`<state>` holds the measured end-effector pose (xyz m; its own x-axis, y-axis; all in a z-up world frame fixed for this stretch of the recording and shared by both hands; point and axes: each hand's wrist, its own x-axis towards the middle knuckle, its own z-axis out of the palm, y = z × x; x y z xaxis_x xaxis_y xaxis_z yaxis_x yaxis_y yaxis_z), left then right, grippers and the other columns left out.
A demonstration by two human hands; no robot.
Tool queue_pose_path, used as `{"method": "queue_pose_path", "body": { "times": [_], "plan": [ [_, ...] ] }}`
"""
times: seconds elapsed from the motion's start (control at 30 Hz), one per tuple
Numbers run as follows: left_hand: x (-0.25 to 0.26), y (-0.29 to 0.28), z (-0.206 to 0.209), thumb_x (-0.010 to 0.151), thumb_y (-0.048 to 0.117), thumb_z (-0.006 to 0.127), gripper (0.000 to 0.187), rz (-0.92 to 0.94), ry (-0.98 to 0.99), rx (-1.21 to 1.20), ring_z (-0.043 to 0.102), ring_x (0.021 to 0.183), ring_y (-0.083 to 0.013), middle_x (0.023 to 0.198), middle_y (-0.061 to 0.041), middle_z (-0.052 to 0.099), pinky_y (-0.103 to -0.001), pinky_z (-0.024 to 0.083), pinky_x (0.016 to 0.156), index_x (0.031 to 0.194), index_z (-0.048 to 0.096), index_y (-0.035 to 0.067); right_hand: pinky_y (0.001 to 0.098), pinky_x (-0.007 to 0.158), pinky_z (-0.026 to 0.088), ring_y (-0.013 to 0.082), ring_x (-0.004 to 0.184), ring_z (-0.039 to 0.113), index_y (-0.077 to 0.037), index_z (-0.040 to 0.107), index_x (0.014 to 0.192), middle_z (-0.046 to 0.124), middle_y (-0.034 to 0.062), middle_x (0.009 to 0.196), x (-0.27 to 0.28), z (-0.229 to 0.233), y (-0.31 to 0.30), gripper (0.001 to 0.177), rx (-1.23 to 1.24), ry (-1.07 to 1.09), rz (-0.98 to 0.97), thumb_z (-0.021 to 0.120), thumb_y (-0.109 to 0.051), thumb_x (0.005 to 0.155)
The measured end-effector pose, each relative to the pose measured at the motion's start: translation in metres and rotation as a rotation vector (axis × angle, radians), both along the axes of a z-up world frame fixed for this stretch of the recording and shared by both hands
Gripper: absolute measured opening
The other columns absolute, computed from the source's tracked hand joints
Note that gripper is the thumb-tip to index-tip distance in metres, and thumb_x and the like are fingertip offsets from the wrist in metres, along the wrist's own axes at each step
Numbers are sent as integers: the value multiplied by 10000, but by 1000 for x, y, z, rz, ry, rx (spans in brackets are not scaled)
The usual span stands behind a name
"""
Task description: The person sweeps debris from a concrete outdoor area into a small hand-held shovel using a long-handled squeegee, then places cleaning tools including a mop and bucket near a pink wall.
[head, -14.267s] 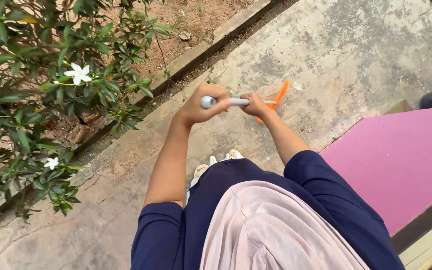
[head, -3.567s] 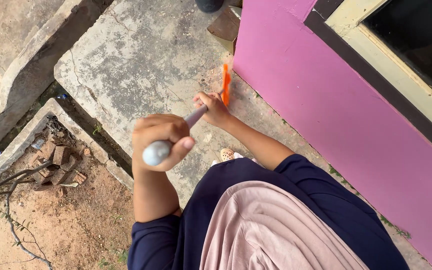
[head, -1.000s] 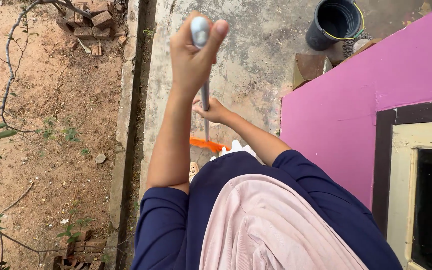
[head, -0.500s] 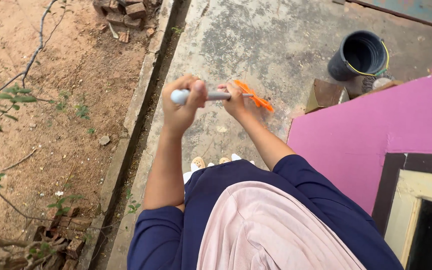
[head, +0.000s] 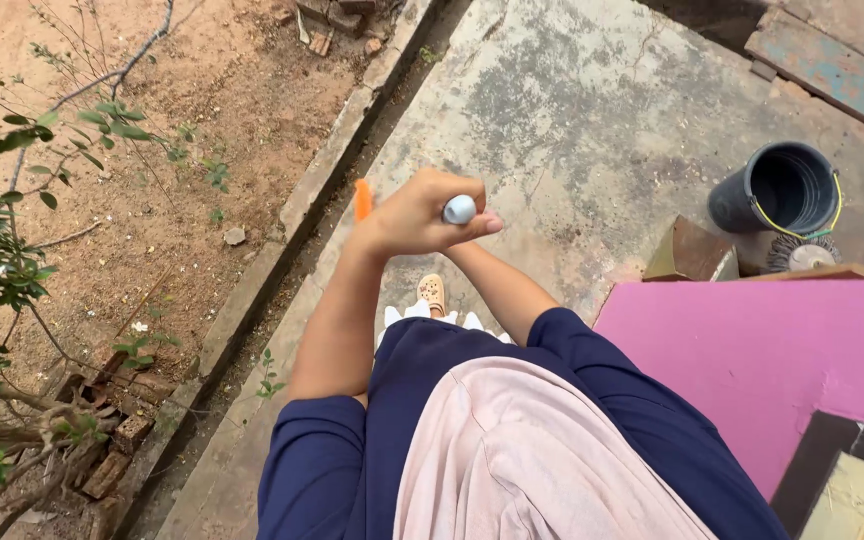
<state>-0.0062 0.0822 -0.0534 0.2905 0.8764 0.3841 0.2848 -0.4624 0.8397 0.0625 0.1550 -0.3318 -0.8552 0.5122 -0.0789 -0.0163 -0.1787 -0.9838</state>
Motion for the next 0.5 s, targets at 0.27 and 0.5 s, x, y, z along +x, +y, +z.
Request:
{"method": "queue_pose_path", "body": {
  "times": [0.27, 0.5],
  "plan": [
    [-63, 25, -58, 988, 175, 693, 260, 140, -303, -162, 612, 687, -113, 768, -35, 677, -262, 472, 612, 781, 613, 40, 386, 724, 549, 249, 796, 696, -113, 684, 838, 714, 87, 847, 64, -78, 118, 111, 717, -393, -54, 712, -209, 887],
    [-128, 15, -10, 1028, 125, 618, 380, 298, -413, -18, 576, 568, -92, 625, -20, 598, -258, 453, 544, 666, 517, 70, 413, 671, 535, 330, 729, 675, -99, 676, 767, 688, 151, 775, -28, -49, 109, 141, 867, -395, -92, 749, -194, 841]
  ]
}}
